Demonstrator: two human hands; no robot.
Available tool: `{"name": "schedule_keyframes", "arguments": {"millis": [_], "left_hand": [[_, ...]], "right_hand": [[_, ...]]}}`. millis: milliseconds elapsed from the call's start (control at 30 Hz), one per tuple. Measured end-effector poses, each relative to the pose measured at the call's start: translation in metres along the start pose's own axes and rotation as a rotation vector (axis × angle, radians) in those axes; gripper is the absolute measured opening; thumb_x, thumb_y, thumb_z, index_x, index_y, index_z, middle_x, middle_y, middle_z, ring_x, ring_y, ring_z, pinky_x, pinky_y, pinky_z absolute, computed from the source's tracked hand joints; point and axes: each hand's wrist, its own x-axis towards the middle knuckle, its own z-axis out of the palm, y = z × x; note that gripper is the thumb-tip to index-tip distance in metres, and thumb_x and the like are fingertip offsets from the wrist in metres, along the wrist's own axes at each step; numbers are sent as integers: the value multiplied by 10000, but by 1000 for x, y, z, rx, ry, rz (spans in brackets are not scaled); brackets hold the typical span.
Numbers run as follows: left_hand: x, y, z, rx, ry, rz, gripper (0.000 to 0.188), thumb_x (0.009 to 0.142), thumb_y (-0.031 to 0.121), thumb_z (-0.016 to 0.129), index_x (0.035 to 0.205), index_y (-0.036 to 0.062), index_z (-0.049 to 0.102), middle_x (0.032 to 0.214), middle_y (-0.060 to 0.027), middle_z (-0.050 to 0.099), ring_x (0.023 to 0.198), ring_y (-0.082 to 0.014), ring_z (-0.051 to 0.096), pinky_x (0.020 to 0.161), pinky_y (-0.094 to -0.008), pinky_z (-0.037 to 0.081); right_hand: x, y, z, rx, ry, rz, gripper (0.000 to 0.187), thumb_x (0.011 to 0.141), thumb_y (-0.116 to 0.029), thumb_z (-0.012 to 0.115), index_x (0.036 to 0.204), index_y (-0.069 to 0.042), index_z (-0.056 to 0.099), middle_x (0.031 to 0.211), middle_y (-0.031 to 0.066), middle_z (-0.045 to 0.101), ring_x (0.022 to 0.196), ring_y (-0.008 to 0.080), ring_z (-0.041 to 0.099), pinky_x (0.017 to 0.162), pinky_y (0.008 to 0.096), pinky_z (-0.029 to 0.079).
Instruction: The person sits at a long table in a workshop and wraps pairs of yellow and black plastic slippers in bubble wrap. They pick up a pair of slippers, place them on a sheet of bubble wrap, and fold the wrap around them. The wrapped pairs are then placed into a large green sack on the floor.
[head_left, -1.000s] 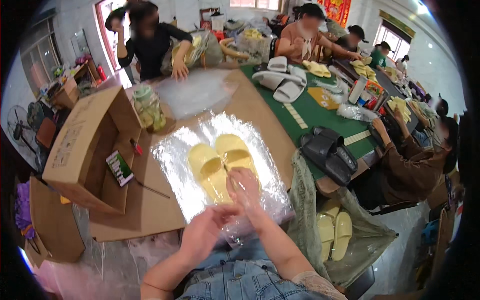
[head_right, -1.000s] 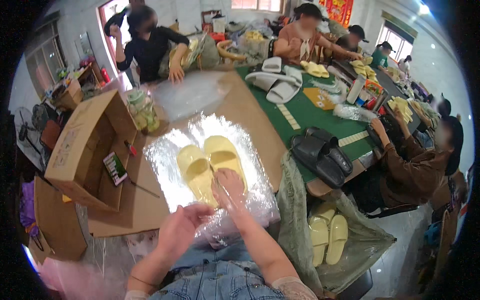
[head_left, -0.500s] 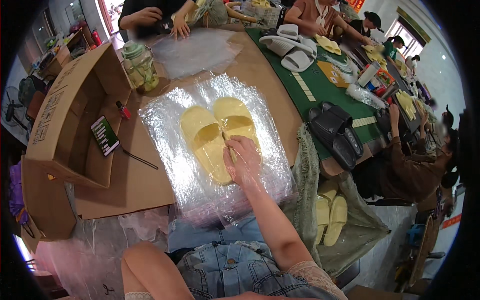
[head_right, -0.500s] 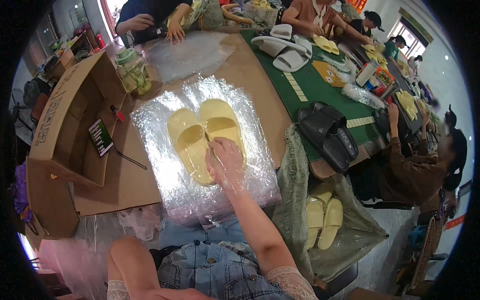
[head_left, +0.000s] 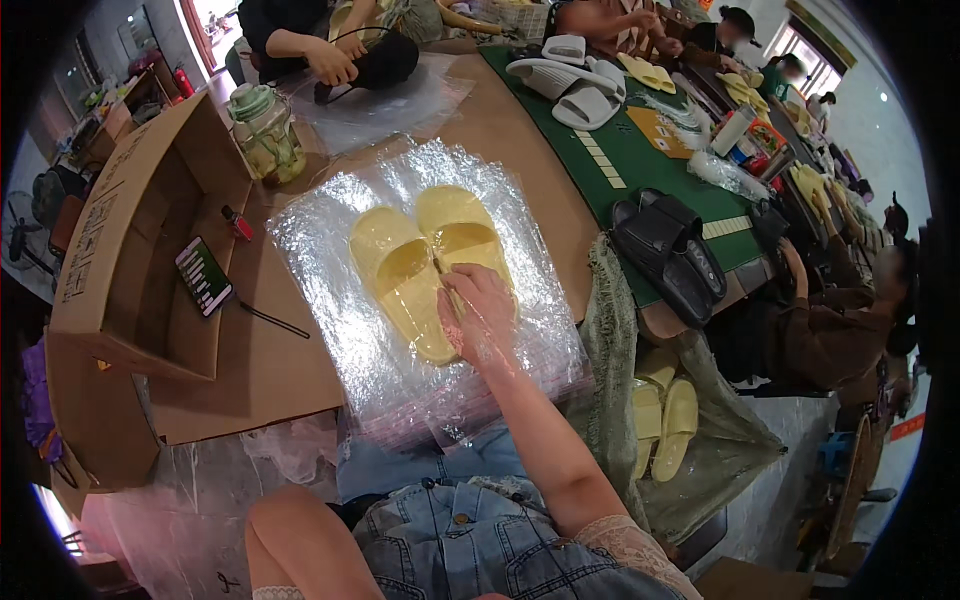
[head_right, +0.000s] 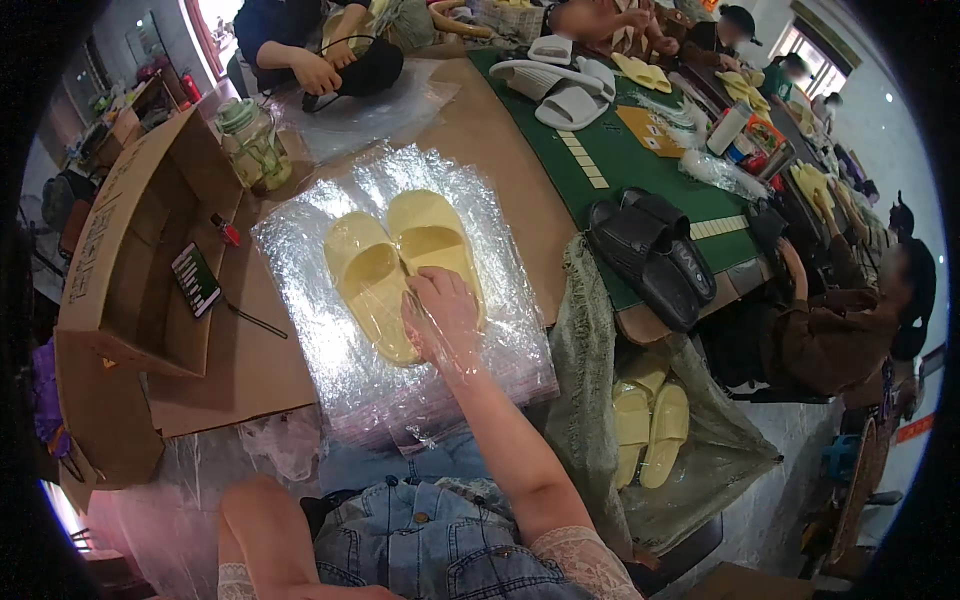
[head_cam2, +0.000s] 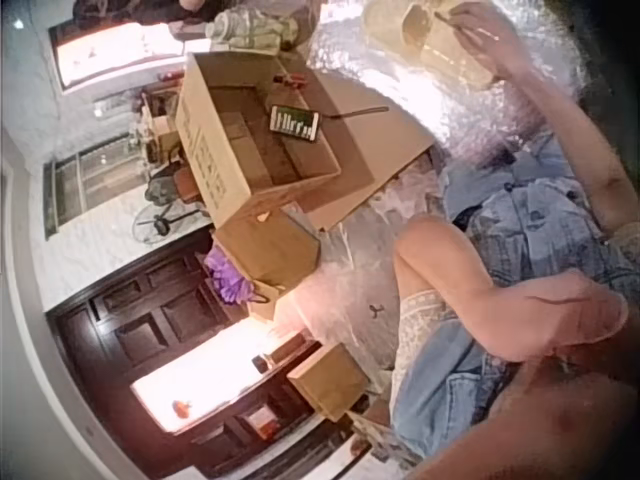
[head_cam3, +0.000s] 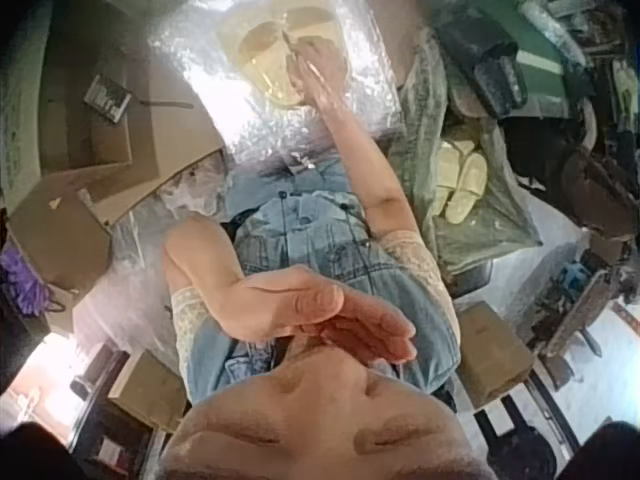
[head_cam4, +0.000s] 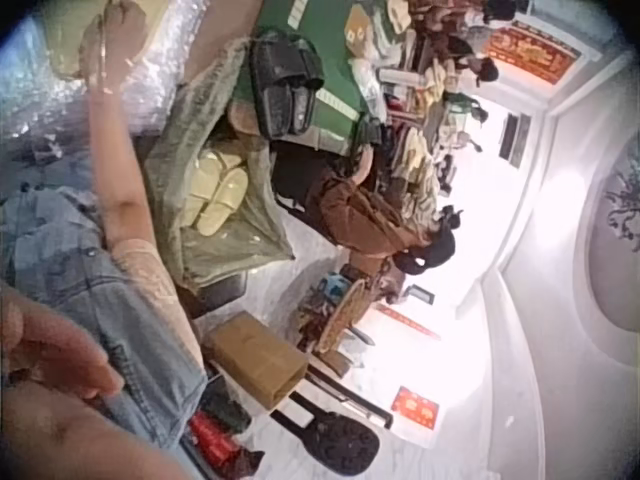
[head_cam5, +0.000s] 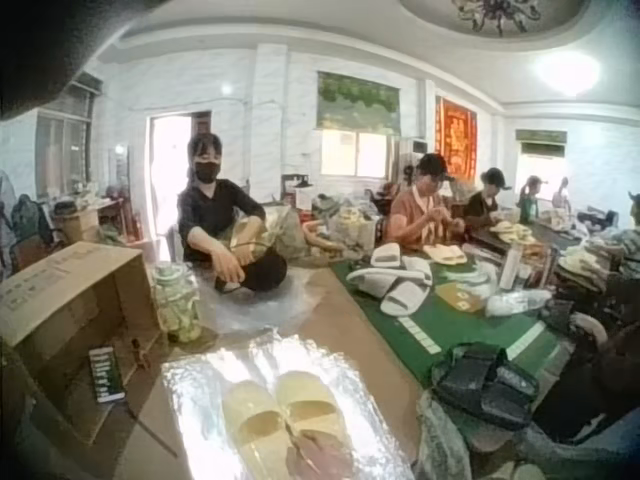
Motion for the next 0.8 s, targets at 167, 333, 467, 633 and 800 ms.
{"name": "schedule_keyframes", "arguments": {"millis": [167,333,467,633,800], "left_hand": [[-1,3,6,8,109,-9,664,1122,427,279,1517,-103,346,1498,-261,479,1382,-325,501,1165,-424,395],[-25,33,-26,498,303,-79,567,1112,434,347,1249,-68,574,1176,-140,623,1043,-211,616,917,-337,495],[-101,50,-100,543,893,116,391,1088,393,476,996,53,645,791,22,528,733,-89,489,667,-242,408],[-301,37,-249,26,1540,642,240,1056,270,502,891,108,568,740,15,499,660,-137,466,597,-262,388],[-479,51,-348,-111,1671,1310,283,1065,348,474,1187,114,577,1067,-58,614,911,-197,587,759,-380,534]], "right_hand": [[0,3,2,-3,0,-6,239,836,-158,731,1060,-83,697,1142,86,638,1103,293,596,955,431,472],[0,0,3,14,84,-46,228,822,-128,740,1042,-83,700,1123,97,658,1062,312,622,902,442,501],[-2,7,8,14,133,-73,219,806,-102,752,1016,-64,705,1082,131,679,982,346,652,836,449,522],[3,-6,2,-22,136,-116,200,791,-12,762,974,-35,684,1033,151,671,949,341,653,823,416,535],[7,-11,-4,-43,80,-103,147,830,-30,729,970,-22,683,1032,153,674,974,342,646,851,429,518]]}}
